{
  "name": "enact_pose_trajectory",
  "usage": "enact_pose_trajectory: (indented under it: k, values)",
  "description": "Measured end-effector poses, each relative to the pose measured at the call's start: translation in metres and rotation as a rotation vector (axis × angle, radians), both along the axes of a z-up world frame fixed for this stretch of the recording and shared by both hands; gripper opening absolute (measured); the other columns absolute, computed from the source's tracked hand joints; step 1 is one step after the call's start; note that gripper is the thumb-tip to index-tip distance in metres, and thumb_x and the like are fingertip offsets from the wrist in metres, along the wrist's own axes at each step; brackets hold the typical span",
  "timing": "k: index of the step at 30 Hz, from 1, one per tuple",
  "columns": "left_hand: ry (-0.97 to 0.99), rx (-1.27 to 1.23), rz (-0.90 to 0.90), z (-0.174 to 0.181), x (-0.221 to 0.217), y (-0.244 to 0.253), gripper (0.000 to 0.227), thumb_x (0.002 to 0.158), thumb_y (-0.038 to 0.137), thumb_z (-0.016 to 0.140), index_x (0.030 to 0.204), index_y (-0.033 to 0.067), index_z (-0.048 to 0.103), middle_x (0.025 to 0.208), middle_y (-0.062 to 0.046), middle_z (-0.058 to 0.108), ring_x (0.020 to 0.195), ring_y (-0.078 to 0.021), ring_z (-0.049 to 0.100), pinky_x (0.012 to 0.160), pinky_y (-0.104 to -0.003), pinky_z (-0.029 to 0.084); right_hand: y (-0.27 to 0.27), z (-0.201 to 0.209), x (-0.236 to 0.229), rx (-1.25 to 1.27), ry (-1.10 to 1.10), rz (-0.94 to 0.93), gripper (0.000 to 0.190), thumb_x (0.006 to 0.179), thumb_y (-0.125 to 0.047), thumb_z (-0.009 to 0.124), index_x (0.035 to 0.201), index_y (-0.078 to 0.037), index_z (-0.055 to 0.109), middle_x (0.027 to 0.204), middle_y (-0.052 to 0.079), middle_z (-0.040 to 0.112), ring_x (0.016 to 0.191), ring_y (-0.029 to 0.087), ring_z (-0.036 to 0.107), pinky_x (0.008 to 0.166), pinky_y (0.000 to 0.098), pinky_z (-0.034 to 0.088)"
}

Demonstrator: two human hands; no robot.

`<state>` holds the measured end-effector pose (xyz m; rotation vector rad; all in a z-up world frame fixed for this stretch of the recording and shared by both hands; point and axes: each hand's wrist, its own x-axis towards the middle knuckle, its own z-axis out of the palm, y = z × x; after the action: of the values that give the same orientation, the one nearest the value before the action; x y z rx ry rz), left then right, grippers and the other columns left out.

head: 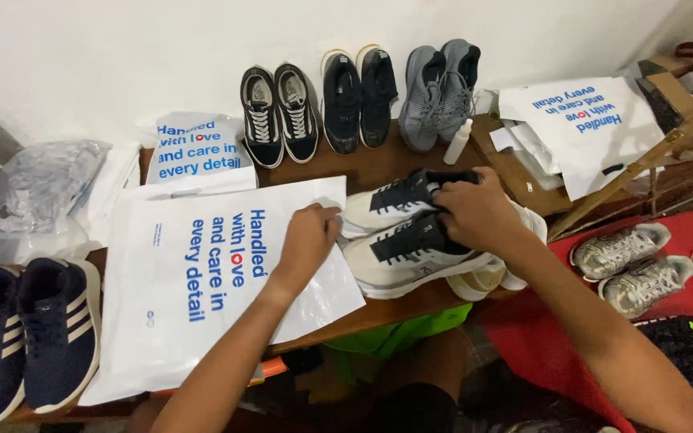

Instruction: The person picks up pairs of shoes from a table, places them into white plastic bags, and folds the tops of the bags to close them.

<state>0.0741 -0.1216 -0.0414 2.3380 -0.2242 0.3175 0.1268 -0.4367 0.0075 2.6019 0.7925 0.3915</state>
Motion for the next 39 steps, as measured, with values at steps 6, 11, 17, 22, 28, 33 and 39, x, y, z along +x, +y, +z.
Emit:
enact_pose_trajectory:
  k: [6,11,17,22,28,33,39]
  values:
    - [0.010,-0.038,-0.053,0.007,-0.015,-0.009,0.027,0.096,-0.001,0.058,0.118,-0.0014,0.075,0.085,-0.023,0.072,0.076,-0.0277,0.073,0.065,-0.033,0.061,0.026,-0.033,-0.002,0.190,0.118,-0.027,0.017,0.090,-0.033,0.062,0.104,-0.031,0.071,0.105,-0.008,0.072,0.108,0.013,0.069,0.112,0.0563,0.032]
    - [-0.023,-0.051,-0.036,0.006,-0.022,-0.003,0.027,0.097,-0.001,0.058,0.119,-0.0027,0.074,0.084,-0.022,0.072,0.075,-0.0247,0.071,0.064,-0.030,0.059,0.040,-0.050,-0.010,0.342,0.173,-0.016,0.014,0.095,-0.034,0.059,0.101,-0.030,0.071,0.101,-0.008,0.072,0.105,0.015,0.070,0.110,0.0582,0.033]
    - [-0.048,-0.087,-0.042,-0.001,-0.026,0.000,0.027,0.098,-0.001,0.057,0.119,-0.0039,0.073,0.083,-0.022,0.071,0.073,-0.0234,0.070,0.062,-0.030,0.057,0.057,-0.082,-0.015,0.519,0.279,-0.029,0.013,0.096,-0.026,0.059,0.096,-0.029,0.072,0.093,-0.007,0.071,0.101,0.017,0.070,0.113,0.0570,0.035]
    - [-0.098,-0.073,-0.021,-0.015,-0.030,0.004,0.027,0.097,-0.002,0.058,0.119,-0.0014,0.075,0.082,-0.021,0.071,0.072,-0.0233,0.071,0.063,-0.029,0.057,0.073,-0.090,-0.038,0.620,0.263,-0.106,0.013,0.098,-0.029,0.058,0.094,-0.026,0.071,0.088,-0.005,0.069,0.098,0.018,0.070,0.114,0.0563,0.032]
    - [-0.152,-0.060,-0.031,-0.016,-0.032,0.001,0.026,0.096,-0.003,0.059,0.118,-0.0046,0.074,0.085,-0.026,0.070,0.076,-0.0313,0.071,0.065,-0.032,0.059,0.091,-0.093,-0.058,0.740,0.336,-0.189,0.016,0.095,-0.022,0.060,0.101,-0.016,0.075,0.091,0.004,0.072,0.099,0.025,0.071,0.109,0.0555,0.038]
    - [-0.293,0.109,-0.149,-0.021,-0.020,-0.006,0.026,0.092,0.000,0.065,0.115,0.0037,0.077,0.078,-0.016,0.067,0.074,-0.0280,0.067,0.073,-0.035,0.056,0.100,-0.116,-0.060,0.780,0.308,-0.389,0.026,0.096,-0.030,0.060,0.110,-0.013,0.075,0.092,0.003,0.072,0.096,0.023,0.071,0.111,0.0564,0.032]
    - [-0.251,0.137,-0.351,-0.026,-0.013,-0.010,0.029,0.098,0.009,0.061,0.124,0.0077,0.075,0.085,-0.013,0.068,0.082,-0.0280,0.067,0.082,-0.039,0.050,0.136,-0.116,-0.095,0.798,0.158,-0.648,0.026,0.087,-0.017,0.060,0.104,-0.009,0.078,0.078,0.006,0.070,0.085,0.024,0.069,0.110,0.0581,0.030]
